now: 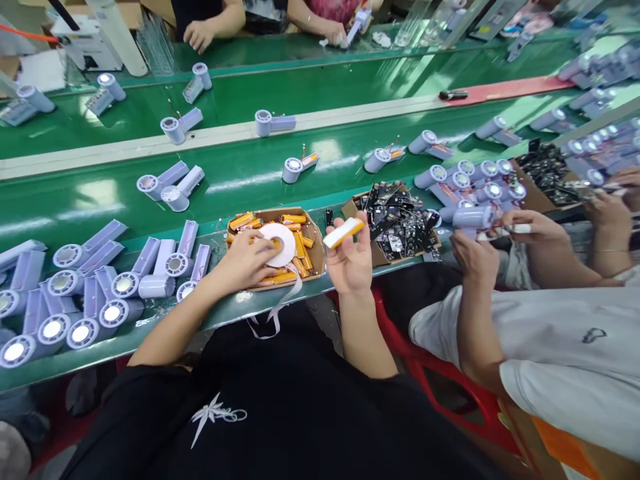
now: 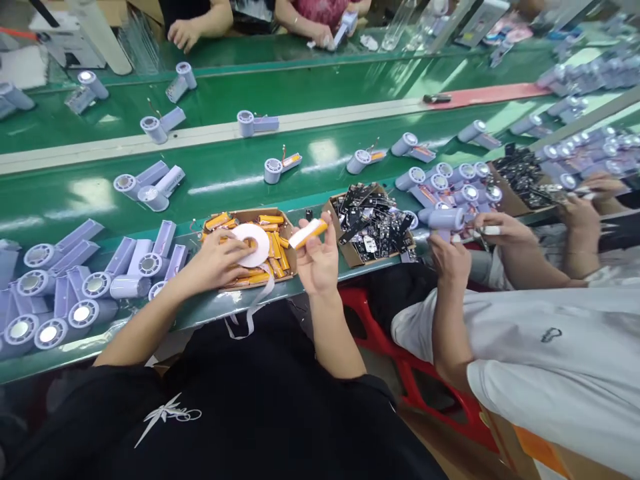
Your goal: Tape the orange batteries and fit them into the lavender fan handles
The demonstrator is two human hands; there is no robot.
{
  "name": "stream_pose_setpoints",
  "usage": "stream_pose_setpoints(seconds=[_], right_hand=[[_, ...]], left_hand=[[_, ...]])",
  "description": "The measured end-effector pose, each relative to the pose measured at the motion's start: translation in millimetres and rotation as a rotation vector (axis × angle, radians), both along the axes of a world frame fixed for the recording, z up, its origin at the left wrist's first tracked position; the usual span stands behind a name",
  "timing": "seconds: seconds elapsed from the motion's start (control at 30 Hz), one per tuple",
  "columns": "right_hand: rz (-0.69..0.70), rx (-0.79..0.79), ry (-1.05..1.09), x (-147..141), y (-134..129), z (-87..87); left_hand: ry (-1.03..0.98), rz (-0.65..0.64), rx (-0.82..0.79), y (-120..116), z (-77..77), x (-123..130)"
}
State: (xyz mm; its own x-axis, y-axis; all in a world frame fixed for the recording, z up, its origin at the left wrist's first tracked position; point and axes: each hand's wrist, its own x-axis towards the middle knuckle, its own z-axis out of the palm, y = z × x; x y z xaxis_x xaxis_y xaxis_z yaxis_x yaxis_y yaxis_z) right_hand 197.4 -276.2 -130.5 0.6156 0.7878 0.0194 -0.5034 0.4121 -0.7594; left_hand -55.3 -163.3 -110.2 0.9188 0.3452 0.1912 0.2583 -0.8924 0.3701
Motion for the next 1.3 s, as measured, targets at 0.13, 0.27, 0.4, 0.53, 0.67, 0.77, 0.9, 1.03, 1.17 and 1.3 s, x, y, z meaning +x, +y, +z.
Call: stream_pose_setpoints(seconds=[0.13,0.27,0.4,0.53,0.67,0.77,0.9,1.03,1.17,1.3], right_hand=[[-0.048,0.033,0.002,10,-20,-12.6],[-0.103,0.011,-0.021,30,-32,-24.9],[-0.062,0.014,-0.014,21,-31,-23.1],[-0.008,-0.014,-0.033,10,-32,-22.5],[0.023,-0.057,-0.044,14,-42,-30.9],[0.024,-0.068,-0.013,17,-46,-35.4],[0.033,-0.066,-0.015,12,-46,-34.2],[0.09,-0.076,-0.071,4,-44,-29.7],[0.171,-0.123,-0.123,-5,-45,-28.7],[0.298,-0.139,-0.134,-14,-45,-31.5]], left_hand=[[-0.092,-0.028,-0.17,35,17.9,-19],[0.087,0.414,-0.044,108,27.6,-44],[0.481,0.853,0.147,176,11.3,-53],[0.567,0.783,0.2,187,-8.8,-50],[0.489,0.606,0.22,177,-20.2,-47],[0.543,0.648,0.153,179,-22.9,-45],[0.608,0.594,0.077,188,-18.0,-39],[0.544,0.55,0.145,186,-10.3,-25],[0.569,0.499,0.151,180,-13.1,-10],[0.625,0.48,0.13,178,-21.2,1]])
